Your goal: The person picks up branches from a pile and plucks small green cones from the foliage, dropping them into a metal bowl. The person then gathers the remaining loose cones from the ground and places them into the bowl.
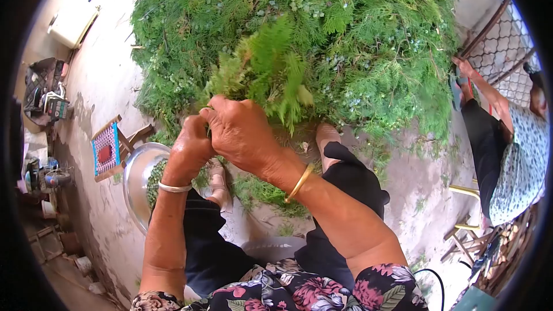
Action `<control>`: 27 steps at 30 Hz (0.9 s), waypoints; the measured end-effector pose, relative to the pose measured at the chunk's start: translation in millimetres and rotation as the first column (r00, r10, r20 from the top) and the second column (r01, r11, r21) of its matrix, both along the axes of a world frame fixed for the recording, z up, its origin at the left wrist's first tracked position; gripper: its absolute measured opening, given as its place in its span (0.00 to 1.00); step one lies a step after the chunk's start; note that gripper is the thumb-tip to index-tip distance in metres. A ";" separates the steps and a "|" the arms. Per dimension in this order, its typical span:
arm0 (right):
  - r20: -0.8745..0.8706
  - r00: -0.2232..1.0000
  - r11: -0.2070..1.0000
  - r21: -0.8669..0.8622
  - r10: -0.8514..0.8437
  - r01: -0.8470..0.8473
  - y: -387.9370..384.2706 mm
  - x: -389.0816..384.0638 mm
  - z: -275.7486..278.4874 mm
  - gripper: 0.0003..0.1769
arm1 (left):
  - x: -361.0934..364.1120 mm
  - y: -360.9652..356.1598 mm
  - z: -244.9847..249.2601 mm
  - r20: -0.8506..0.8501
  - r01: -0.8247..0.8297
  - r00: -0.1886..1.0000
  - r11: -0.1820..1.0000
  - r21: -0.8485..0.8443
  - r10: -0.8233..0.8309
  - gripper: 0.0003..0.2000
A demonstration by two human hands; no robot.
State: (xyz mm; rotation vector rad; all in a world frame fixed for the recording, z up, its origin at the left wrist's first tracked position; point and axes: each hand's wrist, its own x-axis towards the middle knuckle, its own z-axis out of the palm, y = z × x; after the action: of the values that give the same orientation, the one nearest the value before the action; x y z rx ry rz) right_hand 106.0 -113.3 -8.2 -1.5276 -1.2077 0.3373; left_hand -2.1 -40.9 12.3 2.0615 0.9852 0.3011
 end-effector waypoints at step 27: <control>-0.853 0.522 0.995 0.068 0.018 0.076 -44.1 73.0 34.2 0.08 | 0.8 -0.1 -18.6 0.223 0.108 0.962 0.527 -0.843 0.160 0.15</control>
State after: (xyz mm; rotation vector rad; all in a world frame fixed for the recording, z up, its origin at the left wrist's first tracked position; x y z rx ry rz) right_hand 179.0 -157.4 26.0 -1.0324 -0.3736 0.8827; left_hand -1.3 -41.1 -6.3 1.0414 0.7540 0.0683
